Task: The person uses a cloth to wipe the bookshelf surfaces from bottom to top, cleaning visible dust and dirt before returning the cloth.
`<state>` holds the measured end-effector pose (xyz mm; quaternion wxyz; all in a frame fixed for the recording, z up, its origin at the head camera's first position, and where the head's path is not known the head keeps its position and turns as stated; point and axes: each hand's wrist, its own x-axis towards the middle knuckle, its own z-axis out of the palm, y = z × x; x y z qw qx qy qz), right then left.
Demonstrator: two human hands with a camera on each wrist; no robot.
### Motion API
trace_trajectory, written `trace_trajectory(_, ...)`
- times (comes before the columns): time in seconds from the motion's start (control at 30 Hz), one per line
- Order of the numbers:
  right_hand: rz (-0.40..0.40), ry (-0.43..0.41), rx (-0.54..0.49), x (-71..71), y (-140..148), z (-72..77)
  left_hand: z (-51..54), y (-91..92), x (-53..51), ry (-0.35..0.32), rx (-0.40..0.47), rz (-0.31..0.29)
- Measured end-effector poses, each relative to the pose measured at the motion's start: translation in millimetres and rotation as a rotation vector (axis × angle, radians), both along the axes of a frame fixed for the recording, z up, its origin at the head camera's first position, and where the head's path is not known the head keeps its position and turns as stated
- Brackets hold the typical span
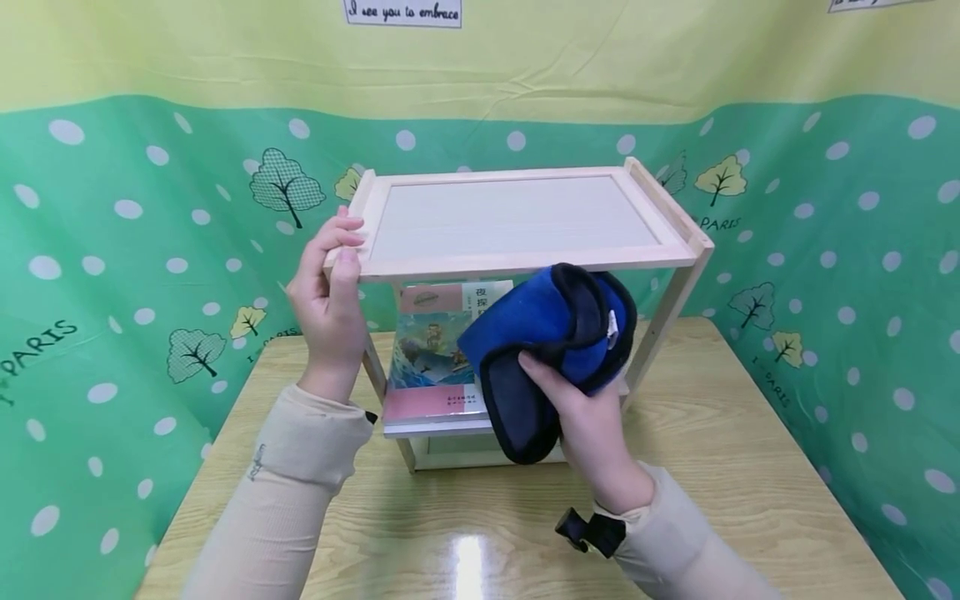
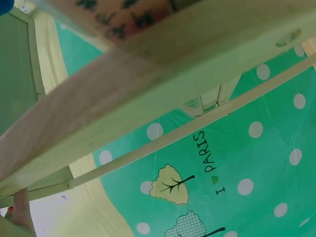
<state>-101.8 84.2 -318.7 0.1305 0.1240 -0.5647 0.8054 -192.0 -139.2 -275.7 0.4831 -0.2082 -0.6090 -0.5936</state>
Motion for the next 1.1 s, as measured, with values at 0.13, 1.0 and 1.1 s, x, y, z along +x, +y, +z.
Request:
trace_trajectory(0.13, 0.029, 0.013, 0.039, -4.4, -3, 0.1, -0.9, 1.1, -0.5, -0.001, -0.004, 0.002)
trace_trajectory(1.0, 0.180, 0.155, 0.182, -27.3, -49, 15.4, 0.3, 0.8, -3.3, 0.045, 0.002, -0.013)
trace_trajectory(1.1, 0.176, 0.126, 0.205, -30.5, -53, 14.3, 0.4, 0.6, -2.8, 0.044, -0.002, -0.008)
